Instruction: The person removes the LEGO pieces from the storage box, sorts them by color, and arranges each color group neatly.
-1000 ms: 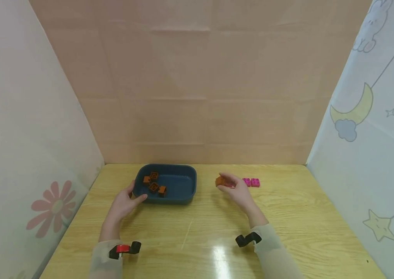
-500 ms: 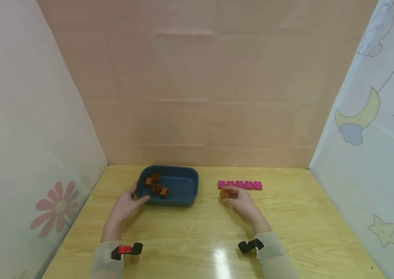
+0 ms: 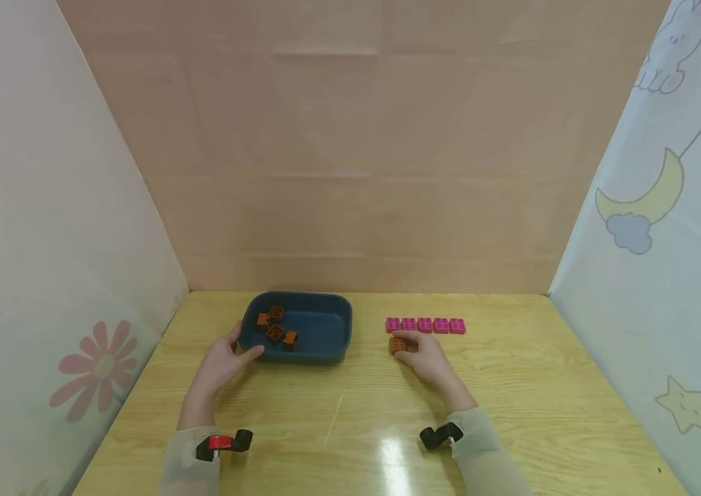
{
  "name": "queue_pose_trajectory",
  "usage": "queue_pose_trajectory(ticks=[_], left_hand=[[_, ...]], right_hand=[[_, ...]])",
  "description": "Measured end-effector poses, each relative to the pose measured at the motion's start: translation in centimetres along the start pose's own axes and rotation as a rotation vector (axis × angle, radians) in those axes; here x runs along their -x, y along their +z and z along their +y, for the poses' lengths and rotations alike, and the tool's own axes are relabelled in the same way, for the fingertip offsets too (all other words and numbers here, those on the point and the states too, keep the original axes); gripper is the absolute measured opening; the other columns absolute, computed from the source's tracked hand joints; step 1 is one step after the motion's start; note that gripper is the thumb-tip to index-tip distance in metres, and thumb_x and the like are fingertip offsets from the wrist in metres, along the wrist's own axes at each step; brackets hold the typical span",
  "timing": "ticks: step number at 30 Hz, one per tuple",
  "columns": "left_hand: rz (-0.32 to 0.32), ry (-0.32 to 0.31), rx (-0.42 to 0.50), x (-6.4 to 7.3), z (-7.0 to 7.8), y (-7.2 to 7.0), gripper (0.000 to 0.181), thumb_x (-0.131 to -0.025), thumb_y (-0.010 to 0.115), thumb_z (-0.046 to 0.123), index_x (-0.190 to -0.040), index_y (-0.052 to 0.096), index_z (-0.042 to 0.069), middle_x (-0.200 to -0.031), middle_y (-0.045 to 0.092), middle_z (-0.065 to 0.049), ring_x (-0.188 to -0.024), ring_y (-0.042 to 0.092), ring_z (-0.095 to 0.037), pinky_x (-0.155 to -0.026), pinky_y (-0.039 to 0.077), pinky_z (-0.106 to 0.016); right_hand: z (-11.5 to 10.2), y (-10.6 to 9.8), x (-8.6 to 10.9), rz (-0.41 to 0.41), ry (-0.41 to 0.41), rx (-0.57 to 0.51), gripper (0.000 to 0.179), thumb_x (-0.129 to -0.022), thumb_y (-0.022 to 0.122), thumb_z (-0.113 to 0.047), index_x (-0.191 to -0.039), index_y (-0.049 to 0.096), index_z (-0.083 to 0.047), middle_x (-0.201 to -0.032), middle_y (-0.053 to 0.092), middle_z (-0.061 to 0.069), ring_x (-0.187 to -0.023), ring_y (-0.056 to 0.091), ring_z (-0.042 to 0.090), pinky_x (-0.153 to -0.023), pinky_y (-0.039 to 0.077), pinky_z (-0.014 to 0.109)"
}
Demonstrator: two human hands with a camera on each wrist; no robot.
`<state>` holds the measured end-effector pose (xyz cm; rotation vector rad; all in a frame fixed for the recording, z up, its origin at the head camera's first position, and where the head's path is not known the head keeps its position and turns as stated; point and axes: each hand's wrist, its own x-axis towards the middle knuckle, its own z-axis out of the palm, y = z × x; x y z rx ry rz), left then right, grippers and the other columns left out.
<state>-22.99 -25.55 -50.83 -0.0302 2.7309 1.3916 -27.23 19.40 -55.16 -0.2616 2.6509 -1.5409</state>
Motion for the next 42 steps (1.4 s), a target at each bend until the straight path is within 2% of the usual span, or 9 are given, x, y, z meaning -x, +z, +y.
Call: queue_pose_trajectory(ticks=[7,15,25,42], left_hand=[[0.002,-0.001,-0.015,0.02,-0.06,0.05,0.095,-0.104,0.074,0.033,-0.167,0.016,-0.008,-0.172,0.018,-0.030,-0.154,0.028,-0.052,-0.124,0.032,-0.059],[0.001,-0.006,-0.007,-0.01,0.12,-0.01,0.095,-0.104,0.073,0.032,-0.167,0.016,-0.008,-0.172,0.017,-0.030,-0.154,0.027,-0.053,-0.123,0.032,-0.060],[-0.005,0.004,-0.017,-0.05,0.13,-0.14,0.096,-0.103,0.074,0.033,-0.167,0.016,-0.008,-0.172,0.018,-0.031,-0.154,0.028,-0.053,-0.123,0.032,-0.060],[-0.007,-0.003,-0.019,-0.10,0.07,-0.06,0.097,-0.103,0.075,0.035,-0.167,0.017,-0.007,-0.172,0.019,-0.030,-0.153,0.029,-0.052,-0.123,0.033,-0.059]], right_hand=[[-0.07,0.25,0.02,0.012,-0.013,0.027,0.045,-0.093,0.079,0.003,-0.137,0.073,-0.006,-0.137,0.070,0.018,-0.131,0.063,0.039,-0.113,0.049,0.055],[-0.04,0.27,0.00,0.009,0.006,0.016,0.045,-0.094,0.079,0.002,-0.138,0.073,-0.008,-0.137,0.069,0.018,-0.132,0.063,0.039,-0.114,0.048,0.055],[0.01,0.56,-0.15,0.033,-0.008,0.041,0.045,-0.092,0.079,0.003,-0.136,0.073,-0.006,-0.135,0.071,0.019,-0.129,0.064,0.038,-0.112,0.050,0.054],[-0.16,0.52,0.03,0.032,0.004,0.012,0.045,-0.093,0.079,0.001,-0.137,0.073,-0.007,-0.134,0.071,0.016,-0.124,0.067,0.033,-0.108,0.054,0.050]])
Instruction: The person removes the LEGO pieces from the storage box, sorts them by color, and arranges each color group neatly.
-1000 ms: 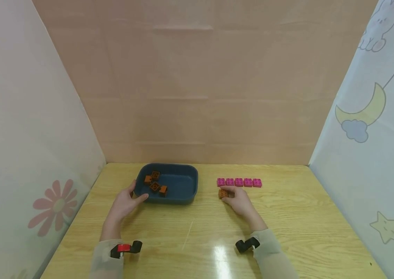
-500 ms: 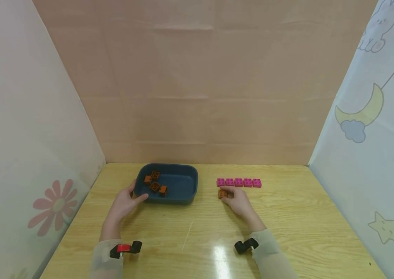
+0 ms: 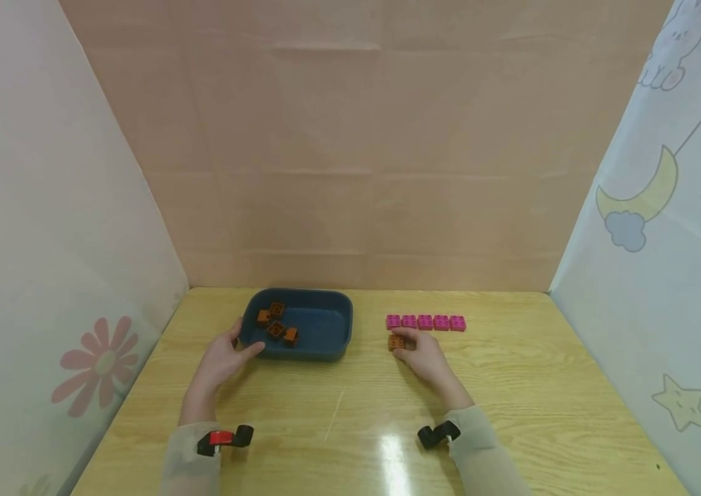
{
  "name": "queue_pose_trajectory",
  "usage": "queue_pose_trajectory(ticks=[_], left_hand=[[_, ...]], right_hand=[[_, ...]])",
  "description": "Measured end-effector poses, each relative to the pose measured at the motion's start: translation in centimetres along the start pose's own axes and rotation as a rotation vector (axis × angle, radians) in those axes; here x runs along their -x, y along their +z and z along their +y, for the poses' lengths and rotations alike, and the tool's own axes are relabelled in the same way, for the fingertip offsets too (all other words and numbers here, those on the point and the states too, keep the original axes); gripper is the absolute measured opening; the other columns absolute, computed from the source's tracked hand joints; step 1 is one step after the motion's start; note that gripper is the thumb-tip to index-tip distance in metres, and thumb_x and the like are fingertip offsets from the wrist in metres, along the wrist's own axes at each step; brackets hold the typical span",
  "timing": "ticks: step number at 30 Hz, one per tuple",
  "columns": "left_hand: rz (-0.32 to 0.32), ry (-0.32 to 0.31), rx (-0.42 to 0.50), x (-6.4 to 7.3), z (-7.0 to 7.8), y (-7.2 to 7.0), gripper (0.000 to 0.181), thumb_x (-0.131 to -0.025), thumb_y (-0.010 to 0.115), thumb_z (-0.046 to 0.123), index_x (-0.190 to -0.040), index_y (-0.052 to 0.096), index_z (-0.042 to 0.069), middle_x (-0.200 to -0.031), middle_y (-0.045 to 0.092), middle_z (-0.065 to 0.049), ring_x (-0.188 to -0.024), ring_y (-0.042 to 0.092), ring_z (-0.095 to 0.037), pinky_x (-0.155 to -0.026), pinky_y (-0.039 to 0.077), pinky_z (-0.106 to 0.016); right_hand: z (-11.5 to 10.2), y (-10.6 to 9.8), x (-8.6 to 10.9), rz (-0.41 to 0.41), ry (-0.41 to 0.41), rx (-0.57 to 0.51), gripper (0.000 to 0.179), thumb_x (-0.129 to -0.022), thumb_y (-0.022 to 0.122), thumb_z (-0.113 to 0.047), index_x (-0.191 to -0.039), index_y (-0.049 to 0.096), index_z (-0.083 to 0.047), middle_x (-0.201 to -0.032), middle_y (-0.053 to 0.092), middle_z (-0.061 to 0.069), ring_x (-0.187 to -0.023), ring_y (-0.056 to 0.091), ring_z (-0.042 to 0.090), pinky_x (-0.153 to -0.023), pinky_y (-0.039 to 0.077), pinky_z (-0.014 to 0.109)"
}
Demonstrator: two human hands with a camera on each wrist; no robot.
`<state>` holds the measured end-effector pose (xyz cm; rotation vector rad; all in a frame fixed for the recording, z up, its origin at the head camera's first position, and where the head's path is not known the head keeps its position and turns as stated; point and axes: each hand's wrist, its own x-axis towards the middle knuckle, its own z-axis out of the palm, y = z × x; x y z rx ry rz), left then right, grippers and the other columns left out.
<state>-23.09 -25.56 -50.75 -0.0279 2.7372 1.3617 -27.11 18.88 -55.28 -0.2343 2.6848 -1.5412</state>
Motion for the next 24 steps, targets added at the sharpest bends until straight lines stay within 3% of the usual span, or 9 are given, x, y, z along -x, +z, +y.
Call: queue_pose_trajectory(ticks=[8,15,20,24], left_hand=[[0.002,0.017,-0.002,0.1,0.1,0.0,0.095,-0.103,0.074,0.034,-0.166,0.017,-0.009,-0.171,0.019,-0.031,-0.153,0.029,-0.052,-0.123,0.032,-0.059],[0.017,0.038,-0.002,-0.1,0.3,0.1,0.094,-0.104,0.074,0.033,-0.166,0.018,-0.008,-0.172,0.020,-0.030,-0.154,0.029,-0.052,-0.124,0.031,-0.059],[0.017,0.018,-0.002,-0.1,0.2,0.0,0.094,-0.104,0.074,0.034,-0.167,0.017,-0.007,-0.172,0.019,-0.029,-0.153,0.029,-0.052,-0.124,0.031,-0.059],[0.018,0.009,-0.020,0.1,0.2,0.1,0.094,-0.104,0.073,0.034,-0.167,0.017,-0.007,-0.172,0.020,-0.030,-0.153,0.031,-0.053,-0.123,0.033,-0.060]], right_hand=[[-1.3,-0.8,0.5,0.004,0.019,-0.008,0.046,-0.097,0.079,-0.008,-0.142,0.070,-0.013,-0.144,0.065,0.017,-0.123,0.068,0.038,-0.101,0.058,0.052],[-6.4,-0.1,-0.3,0.023,-0.099,0.016,0.042,-0.099,0.078,-0.014,-0.141,0.072,-0.014,-0.141,0.067,0.015,-0.107,0.072,0.032,-0.089,0.062,0.050],[-10.7,3.0,-1.9,-0.079,-0.170,0.002,0.040,-0.100,0.078,-0.018,-0.139,0.073,-0.018,-0.140,0.068,0.010,-0.112,0.072,0.033,-0.088,0.063,0.047],[-12.8,6.3,-3.4,-0.225,-0.226,0.003,0.041,-0.101,0.077,-0.016,-0.141,0.071,-0.011,-0.142,0.068,0.010,-0.128,0.066,0.036,-0.102,0.058,0.052]])
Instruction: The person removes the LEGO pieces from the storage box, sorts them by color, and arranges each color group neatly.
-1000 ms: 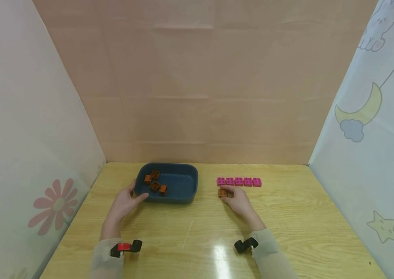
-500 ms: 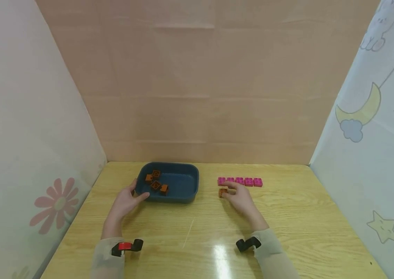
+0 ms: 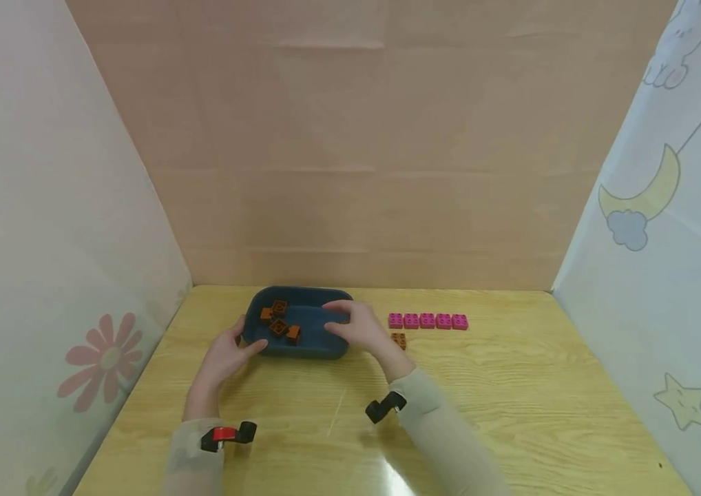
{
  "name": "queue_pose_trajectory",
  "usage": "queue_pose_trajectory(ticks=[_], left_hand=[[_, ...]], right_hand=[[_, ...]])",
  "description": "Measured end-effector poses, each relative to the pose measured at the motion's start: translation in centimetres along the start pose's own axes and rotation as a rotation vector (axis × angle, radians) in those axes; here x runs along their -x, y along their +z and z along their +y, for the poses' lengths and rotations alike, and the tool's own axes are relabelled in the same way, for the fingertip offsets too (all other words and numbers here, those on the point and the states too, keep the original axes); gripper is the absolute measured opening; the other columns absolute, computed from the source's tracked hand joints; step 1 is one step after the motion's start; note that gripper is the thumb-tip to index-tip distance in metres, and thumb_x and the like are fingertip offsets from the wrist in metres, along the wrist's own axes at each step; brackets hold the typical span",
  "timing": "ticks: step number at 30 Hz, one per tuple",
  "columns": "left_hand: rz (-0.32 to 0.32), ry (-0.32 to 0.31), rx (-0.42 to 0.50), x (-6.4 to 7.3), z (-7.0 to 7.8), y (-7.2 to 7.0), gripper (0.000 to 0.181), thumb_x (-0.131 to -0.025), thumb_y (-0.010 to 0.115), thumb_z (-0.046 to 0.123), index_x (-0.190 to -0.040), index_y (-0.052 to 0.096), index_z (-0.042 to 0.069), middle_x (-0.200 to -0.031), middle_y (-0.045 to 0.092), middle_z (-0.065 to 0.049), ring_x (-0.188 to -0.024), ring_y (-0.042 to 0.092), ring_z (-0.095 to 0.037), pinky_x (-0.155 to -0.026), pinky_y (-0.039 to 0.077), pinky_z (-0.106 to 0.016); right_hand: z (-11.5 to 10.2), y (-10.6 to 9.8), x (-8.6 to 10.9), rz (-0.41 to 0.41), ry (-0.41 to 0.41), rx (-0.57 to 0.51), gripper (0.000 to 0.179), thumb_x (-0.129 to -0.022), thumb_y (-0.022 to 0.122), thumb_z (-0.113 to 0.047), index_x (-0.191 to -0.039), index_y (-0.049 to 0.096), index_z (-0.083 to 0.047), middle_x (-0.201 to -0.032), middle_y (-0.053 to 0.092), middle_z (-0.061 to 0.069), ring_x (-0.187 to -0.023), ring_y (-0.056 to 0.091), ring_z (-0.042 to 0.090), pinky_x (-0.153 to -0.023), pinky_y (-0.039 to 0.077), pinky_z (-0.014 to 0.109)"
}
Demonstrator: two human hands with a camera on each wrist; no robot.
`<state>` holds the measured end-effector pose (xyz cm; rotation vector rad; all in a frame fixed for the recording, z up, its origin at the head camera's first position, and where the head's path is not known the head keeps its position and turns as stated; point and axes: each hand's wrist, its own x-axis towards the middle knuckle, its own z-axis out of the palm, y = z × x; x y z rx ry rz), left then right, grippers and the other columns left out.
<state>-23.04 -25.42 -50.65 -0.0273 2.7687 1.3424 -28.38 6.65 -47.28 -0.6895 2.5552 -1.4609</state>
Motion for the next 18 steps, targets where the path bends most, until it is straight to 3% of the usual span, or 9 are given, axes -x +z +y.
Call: queue_pose_trajectory(ticks=[7,18], left_hand=[[-0.003,-0.014,0.034,0.3,0.1,0.0,0.095,-0.103,0.074,0.033,-0.167,0.017,-0.007,-0.171,0.022,-0.031,-0.153,0.030,-0.054,-0.122,0.033,-0.061],[0.008,-0.005,0.021,0.2,0.4,0.0,0.093,-0.103,0.074,0.034,-0.167,0.019,-0.007,-0.170,0.024,-0.032,-0.152,0.032,-0.053,-0.121,0.035,-0.061]], right_hand=[[-1.1,4.3,-3.1,-0.163,-0.011,0.157,0.043,-0.099,0.079,-0.020,-0.140,0.071,-0.009,-0.141,0.070,0.007,-0.131,0.064,0.026,-0.109,0.053,0.044],[-1.3,7.1,-5.0,-0.139,0.051,0.209,0.048,-0.096,0.085,-0.023,-0.138,0.071,-0.006,-0.137,0.072,0.010,-0.126,0.067,0.027,-0.107,0.054,0.043]])
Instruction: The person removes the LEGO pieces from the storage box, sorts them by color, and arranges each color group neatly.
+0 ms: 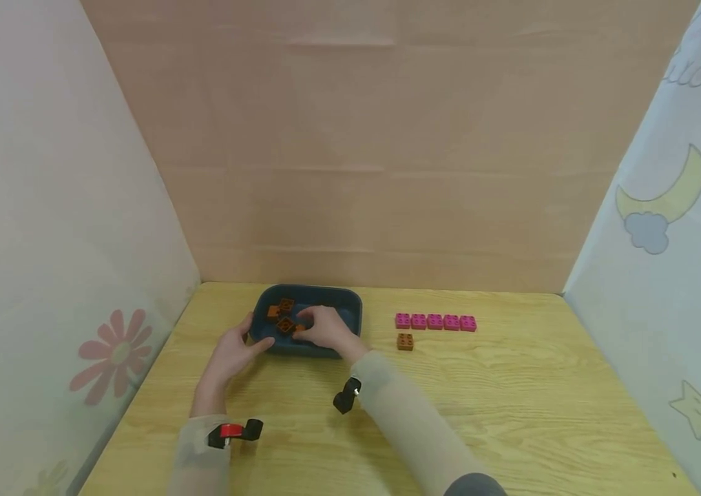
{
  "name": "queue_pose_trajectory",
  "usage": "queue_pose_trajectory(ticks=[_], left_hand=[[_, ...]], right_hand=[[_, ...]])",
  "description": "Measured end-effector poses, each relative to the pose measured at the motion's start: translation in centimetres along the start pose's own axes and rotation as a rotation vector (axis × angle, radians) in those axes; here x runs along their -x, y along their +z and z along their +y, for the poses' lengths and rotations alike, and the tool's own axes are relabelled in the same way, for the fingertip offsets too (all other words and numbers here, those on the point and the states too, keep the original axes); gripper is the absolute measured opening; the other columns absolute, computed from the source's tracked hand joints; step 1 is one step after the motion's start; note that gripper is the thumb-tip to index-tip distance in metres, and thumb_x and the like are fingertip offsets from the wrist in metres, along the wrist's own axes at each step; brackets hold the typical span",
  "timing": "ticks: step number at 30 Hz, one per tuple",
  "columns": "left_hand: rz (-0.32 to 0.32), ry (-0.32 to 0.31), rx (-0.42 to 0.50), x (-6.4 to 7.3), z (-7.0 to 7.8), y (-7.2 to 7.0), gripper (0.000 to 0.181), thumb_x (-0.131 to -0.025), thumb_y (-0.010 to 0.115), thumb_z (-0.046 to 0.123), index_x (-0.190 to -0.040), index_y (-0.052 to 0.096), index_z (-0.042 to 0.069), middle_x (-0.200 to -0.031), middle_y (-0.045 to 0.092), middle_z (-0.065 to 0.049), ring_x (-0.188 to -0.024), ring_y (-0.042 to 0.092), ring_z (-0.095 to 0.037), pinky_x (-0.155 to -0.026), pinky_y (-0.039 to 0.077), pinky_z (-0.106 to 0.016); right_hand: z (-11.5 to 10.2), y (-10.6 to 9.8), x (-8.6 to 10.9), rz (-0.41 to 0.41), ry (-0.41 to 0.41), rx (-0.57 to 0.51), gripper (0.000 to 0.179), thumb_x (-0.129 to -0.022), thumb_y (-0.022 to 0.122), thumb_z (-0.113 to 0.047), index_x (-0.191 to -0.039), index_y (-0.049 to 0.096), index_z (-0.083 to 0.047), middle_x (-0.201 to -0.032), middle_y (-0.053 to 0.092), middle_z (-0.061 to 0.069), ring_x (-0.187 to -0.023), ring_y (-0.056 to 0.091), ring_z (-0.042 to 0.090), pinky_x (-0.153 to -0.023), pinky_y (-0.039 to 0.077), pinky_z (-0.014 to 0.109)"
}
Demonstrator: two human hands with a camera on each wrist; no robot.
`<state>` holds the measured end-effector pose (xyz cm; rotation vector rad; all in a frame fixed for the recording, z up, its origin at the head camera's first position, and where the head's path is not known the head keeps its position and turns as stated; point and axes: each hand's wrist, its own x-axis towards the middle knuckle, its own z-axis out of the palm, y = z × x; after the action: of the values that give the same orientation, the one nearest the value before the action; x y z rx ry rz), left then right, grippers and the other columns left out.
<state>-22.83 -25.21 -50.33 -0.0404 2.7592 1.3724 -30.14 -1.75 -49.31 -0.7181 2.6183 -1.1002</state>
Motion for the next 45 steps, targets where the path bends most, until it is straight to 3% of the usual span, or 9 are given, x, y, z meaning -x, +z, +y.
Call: queue_pose_trajectory(ticks=[26,45], left_hand=[[-0.001,-0.023,0.044,-0.04,0.19,0.20,0.094,-0.103,0.075,0.033,-0.168,0.018,-0.005,-0.172,0.021,-0.030,-0.153,0.030,-0.053,-0.121,0.036,-0.060],[-0.012,-0.029,0.065,-0.01,0.29,0.06,0.094,-0.104,0.074,0.032,-0.168,0.015,-0.005,-0.173,0.018,-0.028,-0.155,0.026,-0.051,-0.123,0.034,-0.059]], right_hand=[[0.14,0.61,-0.45,-0.012,0.055,0.054,0.035,-0.093,0.087,-0.019,-0.126,0.079,-0.008,-0.120,0.077,0.007,-0.112,0.071,0.023,-0.097,0.059,0.040],[0.49,0.43,-0.41,0.060,0.023,0.007,0.039,-0.098,0.081,-0.025,-0.133,0.075,-0.007,-0.128,0.075,0.007,-0.116,0.070,0.024,-0.099,0.059,0.041]])
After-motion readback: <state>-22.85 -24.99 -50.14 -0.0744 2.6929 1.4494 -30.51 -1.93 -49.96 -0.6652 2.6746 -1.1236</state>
